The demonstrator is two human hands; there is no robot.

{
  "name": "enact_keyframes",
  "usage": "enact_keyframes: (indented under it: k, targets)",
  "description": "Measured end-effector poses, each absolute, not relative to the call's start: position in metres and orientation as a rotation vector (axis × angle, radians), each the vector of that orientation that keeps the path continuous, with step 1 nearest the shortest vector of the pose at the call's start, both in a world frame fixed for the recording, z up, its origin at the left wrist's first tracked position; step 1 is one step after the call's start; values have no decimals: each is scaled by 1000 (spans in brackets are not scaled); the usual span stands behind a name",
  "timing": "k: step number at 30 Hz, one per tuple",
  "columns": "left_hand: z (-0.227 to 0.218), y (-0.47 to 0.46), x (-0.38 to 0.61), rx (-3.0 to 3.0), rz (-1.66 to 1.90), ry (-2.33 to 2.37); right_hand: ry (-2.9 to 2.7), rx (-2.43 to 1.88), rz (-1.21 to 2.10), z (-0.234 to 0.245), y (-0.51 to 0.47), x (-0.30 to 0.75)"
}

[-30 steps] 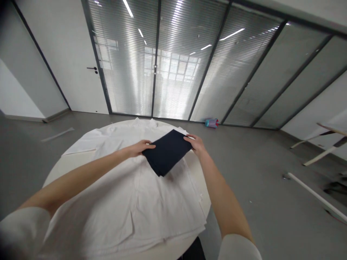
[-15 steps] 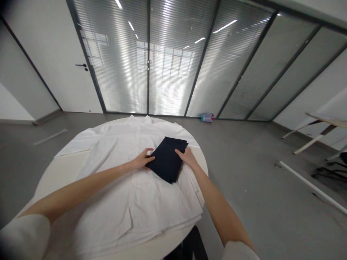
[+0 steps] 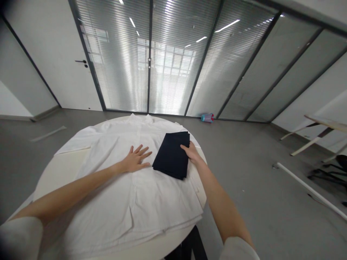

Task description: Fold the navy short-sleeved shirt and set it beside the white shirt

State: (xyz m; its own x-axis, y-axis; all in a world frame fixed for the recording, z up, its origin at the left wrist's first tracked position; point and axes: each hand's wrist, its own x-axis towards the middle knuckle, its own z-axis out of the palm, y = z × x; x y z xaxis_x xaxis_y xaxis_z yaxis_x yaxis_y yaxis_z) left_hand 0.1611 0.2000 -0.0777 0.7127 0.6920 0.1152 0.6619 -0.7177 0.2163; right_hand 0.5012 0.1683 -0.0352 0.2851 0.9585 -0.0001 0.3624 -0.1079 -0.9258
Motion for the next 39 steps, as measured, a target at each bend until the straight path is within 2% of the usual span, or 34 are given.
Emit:
enact_keyframes:
  k: [5, 10, 17, 21, 25, 39]
  targets:
    - [-82, 202, 158, 2762, 233, 1108, -1054, -1661, 1091, -12, 142, 576]
    - [-87, 204, 156, 2771, 239, 1120, -934, -1774, 1163, -27, 114, 620]
    - [-84, 219, 149, 2729, 253, 1157, -898, -1804, 1104, -36, 108, 626]
    - [-79, 255, 119, 2643, 355, 1558, -914, -1859, 1027, -36, 113, 621]
    - [-80, 280, 87, 2527, 300, 1845, -959, -1895, 965, -41, 117, 618]
    - [-83, 288, 66, 2425, 131, 1912, -1103, -1956, 832, -48, 122, 623]
